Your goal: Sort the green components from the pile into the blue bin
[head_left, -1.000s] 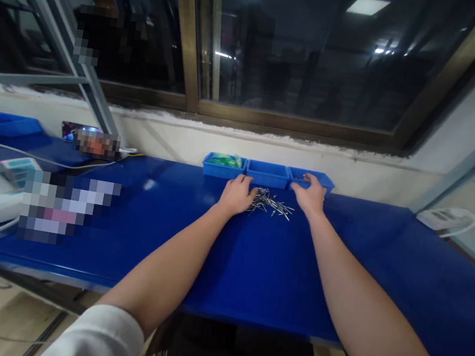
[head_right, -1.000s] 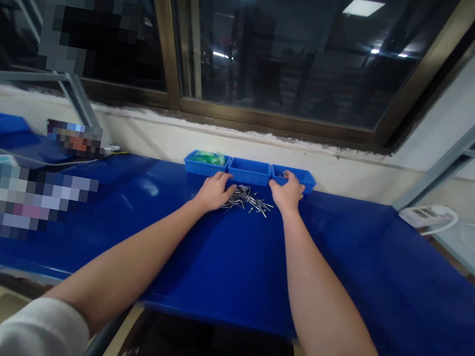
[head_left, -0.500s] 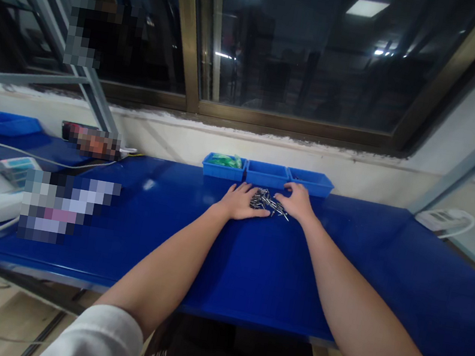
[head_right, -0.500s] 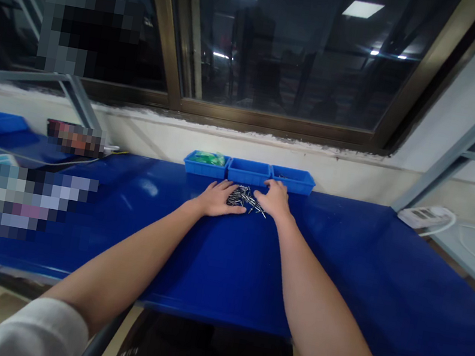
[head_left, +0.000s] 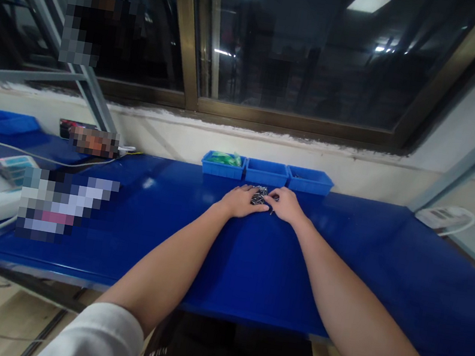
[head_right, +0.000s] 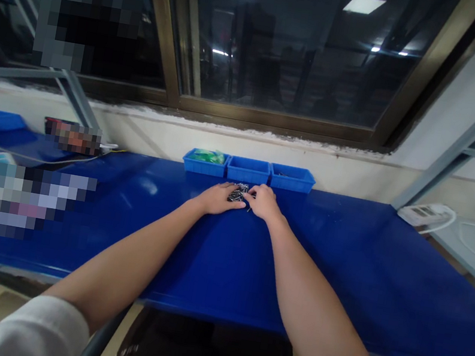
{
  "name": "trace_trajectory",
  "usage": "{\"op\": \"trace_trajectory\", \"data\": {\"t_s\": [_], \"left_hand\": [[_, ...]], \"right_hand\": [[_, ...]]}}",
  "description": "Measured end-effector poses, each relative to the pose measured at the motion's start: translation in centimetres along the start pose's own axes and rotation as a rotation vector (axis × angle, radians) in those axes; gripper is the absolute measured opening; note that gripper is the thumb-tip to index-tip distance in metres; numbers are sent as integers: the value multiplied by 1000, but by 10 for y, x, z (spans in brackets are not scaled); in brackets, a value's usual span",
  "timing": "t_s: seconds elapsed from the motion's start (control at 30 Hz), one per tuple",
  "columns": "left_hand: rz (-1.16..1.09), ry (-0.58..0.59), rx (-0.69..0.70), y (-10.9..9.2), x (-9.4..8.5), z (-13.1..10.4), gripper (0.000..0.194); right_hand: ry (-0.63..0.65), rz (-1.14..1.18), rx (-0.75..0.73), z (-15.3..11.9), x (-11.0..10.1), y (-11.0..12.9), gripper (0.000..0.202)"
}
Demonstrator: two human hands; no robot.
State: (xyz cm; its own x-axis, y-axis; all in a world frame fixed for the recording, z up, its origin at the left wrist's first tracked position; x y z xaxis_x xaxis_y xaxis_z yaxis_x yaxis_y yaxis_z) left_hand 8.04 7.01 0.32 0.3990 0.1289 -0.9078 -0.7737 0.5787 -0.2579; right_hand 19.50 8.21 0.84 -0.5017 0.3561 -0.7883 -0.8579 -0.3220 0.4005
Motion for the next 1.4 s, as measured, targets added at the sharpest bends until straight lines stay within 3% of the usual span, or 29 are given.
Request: {"op": "trace_trajectory", "data": {"t_s": [0.2,0.57,0.8,1.0,1.1,1.2,1.4], "left_hand": [[-31,-45,23,-1,-4,1,71],[-20,-21,13,0,-3,1,76],[-4,-106,-3,2,-9,1,74],[-34,-303,110,-15,-35,1,51],[-51,-328,207,-27,-40,1,32],[-34,-319,238,-30,-40,2,26],[115,-257,169,-23,-35,2,22]], "right_hand": [[-23,11,-95,0,-5,11,26],[-150,156,-12,0,-26,5,18],[-254,224,16,-1,-39,3,17],[-252,440,43,1,-37,1,15],[-192,584,80,2,-27,2,15],[-127,670,103,3,-17,5,16],[-318,526,103,1,-42,-1,21]]}}
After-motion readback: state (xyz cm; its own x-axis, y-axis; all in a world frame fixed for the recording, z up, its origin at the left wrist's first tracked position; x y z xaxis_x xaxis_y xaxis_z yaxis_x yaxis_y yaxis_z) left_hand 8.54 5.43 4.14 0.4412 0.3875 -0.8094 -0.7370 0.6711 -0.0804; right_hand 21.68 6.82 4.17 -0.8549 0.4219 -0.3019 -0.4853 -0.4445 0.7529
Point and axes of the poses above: each hand's wrist, its own z-axis towards the middle knuckle, its own x-axis out of the palm, y = z × x, the point moved 10 cm from there along z, towards the middle knuckle, and after that the axes turned 6 degrees about -y, right-handed, at the moved point
